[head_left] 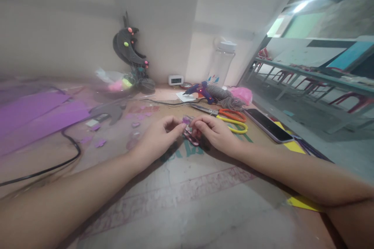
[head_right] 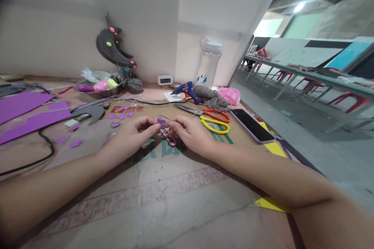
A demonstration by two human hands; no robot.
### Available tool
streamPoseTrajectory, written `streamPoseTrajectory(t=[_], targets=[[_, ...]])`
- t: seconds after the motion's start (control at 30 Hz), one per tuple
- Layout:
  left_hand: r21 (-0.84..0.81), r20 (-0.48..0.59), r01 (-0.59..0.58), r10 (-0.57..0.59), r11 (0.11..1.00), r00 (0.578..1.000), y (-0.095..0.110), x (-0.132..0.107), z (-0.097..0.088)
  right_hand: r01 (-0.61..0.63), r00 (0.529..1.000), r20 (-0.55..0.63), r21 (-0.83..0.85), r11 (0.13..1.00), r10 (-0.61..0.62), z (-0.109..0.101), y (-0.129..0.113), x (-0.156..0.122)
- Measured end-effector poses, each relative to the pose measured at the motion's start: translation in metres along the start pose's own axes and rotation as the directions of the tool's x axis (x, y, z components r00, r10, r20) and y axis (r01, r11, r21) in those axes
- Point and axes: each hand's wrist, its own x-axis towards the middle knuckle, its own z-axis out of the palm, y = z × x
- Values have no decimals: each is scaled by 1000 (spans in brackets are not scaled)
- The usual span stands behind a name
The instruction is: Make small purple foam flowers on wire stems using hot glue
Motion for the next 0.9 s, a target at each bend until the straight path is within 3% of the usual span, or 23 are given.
streamPoseTrajectory(t=[0.4,0.73,0.9], targets=[[17,-7,18,-18,1000,1000,0,-1,0,-48,999,19,104,993,47,3,-1,-2],[-9,-2,8,-8,1000,1000,-1,-1,1,59,998,36,27,998,-59,0,-1,0],[0,2,5,-5,1000,1000,-1,-1,0,15,1000,27,-64,998,-13,-1,-1,2]])
